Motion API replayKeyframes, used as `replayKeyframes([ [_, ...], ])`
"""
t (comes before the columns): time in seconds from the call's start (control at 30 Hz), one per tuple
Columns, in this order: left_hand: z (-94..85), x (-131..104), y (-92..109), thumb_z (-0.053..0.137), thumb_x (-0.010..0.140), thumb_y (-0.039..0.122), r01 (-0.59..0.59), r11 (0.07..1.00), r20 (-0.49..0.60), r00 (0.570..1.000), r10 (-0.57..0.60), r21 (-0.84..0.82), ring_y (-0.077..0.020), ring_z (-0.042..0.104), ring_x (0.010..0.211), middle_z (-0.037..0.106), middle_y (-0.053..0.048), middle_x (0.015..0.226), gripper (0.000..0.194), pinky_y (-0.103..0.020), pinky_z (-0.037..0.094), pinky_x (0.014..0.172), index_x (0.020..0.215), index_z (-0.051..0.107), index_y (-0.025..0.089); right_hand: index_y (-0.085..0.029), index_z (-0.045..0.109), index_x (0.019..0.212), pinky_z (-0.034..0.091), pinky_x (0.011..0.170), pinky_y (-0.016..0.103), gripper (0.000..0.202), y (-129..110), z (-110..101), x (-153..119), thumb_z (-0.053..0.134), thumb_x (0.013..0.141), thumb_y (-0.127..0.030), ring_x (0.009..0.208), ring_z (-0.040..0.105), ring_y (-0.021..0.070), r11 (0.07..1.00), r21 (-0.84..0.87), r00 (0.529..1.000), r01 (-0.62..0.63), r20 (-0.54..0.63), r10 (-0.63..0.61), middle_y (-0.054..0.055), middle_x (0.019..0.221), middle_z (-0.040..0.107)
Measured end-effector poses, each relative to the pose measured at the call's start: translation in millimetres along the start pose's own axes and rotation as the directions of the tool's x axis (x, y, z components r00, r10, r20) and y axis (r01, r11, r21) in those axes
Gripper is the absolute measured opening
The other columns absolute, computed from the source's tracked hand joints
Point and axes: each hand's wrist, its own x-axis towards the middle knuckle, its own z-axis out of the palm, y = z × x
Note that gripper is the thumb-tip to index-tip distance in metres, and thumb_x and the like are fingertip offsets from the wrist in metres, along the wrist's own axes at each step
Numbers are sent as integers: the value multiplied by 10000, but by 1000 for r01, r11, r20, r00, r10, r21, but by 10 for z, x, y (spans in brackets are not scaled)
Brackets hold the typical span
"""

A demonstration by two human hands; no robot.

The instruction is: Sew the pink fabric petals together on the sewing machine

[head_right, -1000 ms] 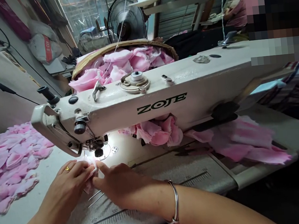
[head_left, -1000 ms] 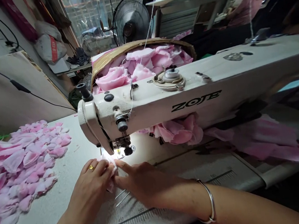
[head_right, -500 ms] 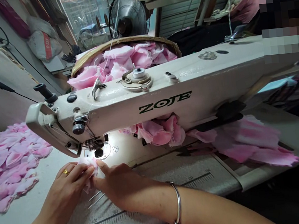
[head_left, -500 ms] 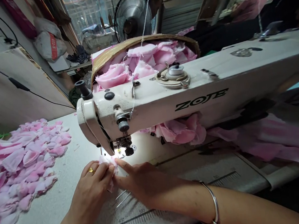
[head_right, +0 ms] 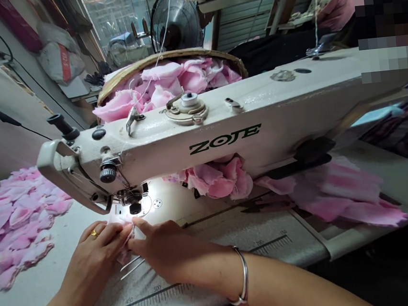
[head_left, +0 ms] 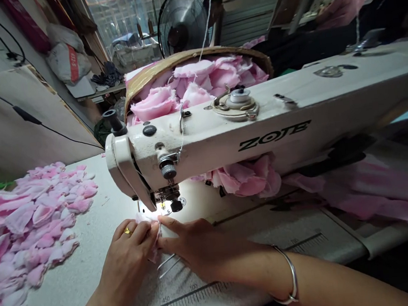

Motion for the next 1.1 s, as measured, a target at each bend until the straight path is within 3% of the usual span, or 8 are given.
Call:
replayKeyframes([
  [0.1,5,-16,14,510,878,127,-7,1000,0,1000,7,20,-216,500,868,596,-51,941,313,-420,374,926,1185,567,127,-279,474,1268,480,736,322,386,106,-63,4,487,887,-220,926,616,195,998,53,996,-28,-78,32,60,1374,460],
  [0.2,15,-31,19,462,898,121,-27,999,-15,1000,28,40,-212,502,855,606,-57,974,317,-419,372,927,1200,560,120,-214,471,1266,468,679,345,386,204,-103,12,481,914,-373,887,604,223,990,-18,981,-136,-143,133,110,1265,511],
  [0.3,29,-43,14,424,910,112,-42,998,-45,998,44,43,-206,504,846,617,-57,1023,312,-417,376,919,1187,568,118,-211,530,1171,420,589,317,260,230,-119,18,443,930,-250,798,587,202,979,-157,985,-129,-132,109,87,1113,569],
  [0.4,39,-50,3,408,921,118,-57,998,-68,996,58,22,-208,514,879,626,-43,1095,306,-421,369,934,1174,579,138,-203,546,1099,382,561,310,274,194,-106,12,500,850,-98,781,565,204,954,-290,990,-82,-130,46,60,970,596],
  [0.6,25,-49,-3,375,938,118,-65,998,-83,995,63,-20,-201,545,926,632,-31,1174,314,-429,342,984,1170,584,155,-184,533,1015,393,684,360,192,131,-27,-10,493,858,-82,882,531,227,872,-487,967,-36,-238,-93,76,964,581],
  [0.83,21,-35,18,441,910,116,-47,998,-101,994,42,-44,-193,584,916,657,-32,1142,268,-445,360,992,1118,599,175,-175,545,986,388,651,353,166,90,-96,18,486,865,-79,822,531,208,859,-509,977,58,-146,-153,60,908,577],
  [0.97,31,-35,-27,478,896,120,16,985,-104,994,-34,-169,-173,592,877,682,9,1095,226,-432,352,980,1035,624,222,-165,545,978,384,573,336,153,69,-147,26,510,848,-90,778,539,207,873,-479,987,92,-76,-145,67,901,583],
  [1.1,-5,-41,-99,520,868,122,64,953,-28,997,-76,-296,-163,596,881,683,34,1104,265,-441,311,996,1042,637,284,-159,543,984,398,576,318,173,90,-134,49,537,832,-75,813,553,209,903,-420,991,90,-48,-121,72,937,602],
])
